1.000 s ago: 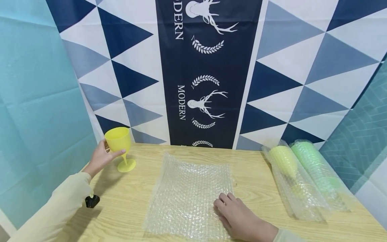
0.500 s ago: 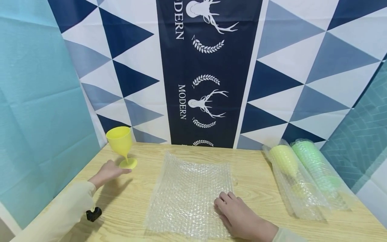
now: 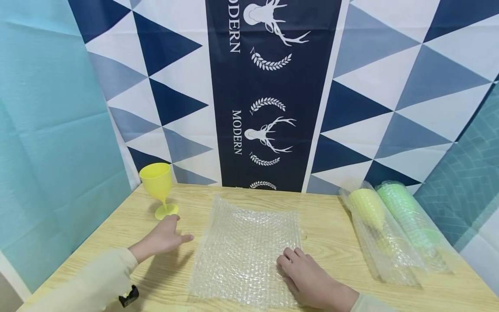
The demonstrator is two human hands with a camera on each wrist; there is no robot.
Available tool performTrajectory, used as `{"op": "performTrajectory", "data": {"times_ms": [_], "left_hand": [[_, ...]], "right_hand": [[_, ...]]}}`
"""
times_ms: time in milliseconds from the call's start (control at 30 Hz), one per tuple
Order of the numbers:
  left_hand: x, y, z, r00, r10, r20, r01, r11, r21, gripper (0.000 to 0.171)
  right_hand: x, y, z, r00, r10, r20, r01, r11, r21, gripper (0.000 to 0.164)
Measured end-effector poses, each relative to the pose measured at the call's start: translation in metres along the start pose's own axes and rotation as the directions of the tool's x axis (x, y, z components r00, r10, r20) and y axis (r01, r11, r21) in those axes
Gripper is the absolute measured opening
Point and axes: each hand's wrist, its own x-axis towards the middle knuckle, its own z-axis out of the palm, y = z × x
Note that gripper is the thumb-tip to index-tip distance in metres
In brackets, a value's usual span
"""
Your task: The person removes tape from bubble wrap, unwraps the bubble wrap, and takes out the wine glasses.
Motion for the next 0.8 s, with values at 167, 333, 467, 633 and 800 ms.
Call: {"op": "performTrajectory", "data": {"times_ms": [167,333,467,633,800], "left_hand": [[-0.011,0.018,0.012,0.989,0.138,-0.048,-0.134,0.988,0.075,0.074],[-0.019,0.029,0.022,0.950,0.309,-0.044,-0.301,0.944,0.134,0.067],[-0.021,0.032,0.032,0.886,0.463,0.004,-0.449,0.857,0.252,0.060],[-0.027,0.033,0.042,0.775,0.628,0.075,-0.592,0.679,0.434,0.049],[-0.035,0.033,0.049,0.673,0.734,0.089,-0.664,0.547,0.509,0.040]], "right_hand": [[0.000,0.000,0.000,1.000,0.008,0.011,-0.008,1.000,0.005,0.026],[-0.001,0.001,0.001,1.000,-0.005,-0.002,0.005,1.000,-0.009,0.027],[-0.002,0.002,0.001,0.999,-0.023,-0.033,0.022,1.000,-0.013,0.028],[-0.002,0.003,0.002,0.999,-0.032,-0.032,0.032,0.999,-0.005,0.029],[-0.001,0.002,0.002,0.999,-0.036,-0.035,0.037,0.999,0.026,0.028]]}}
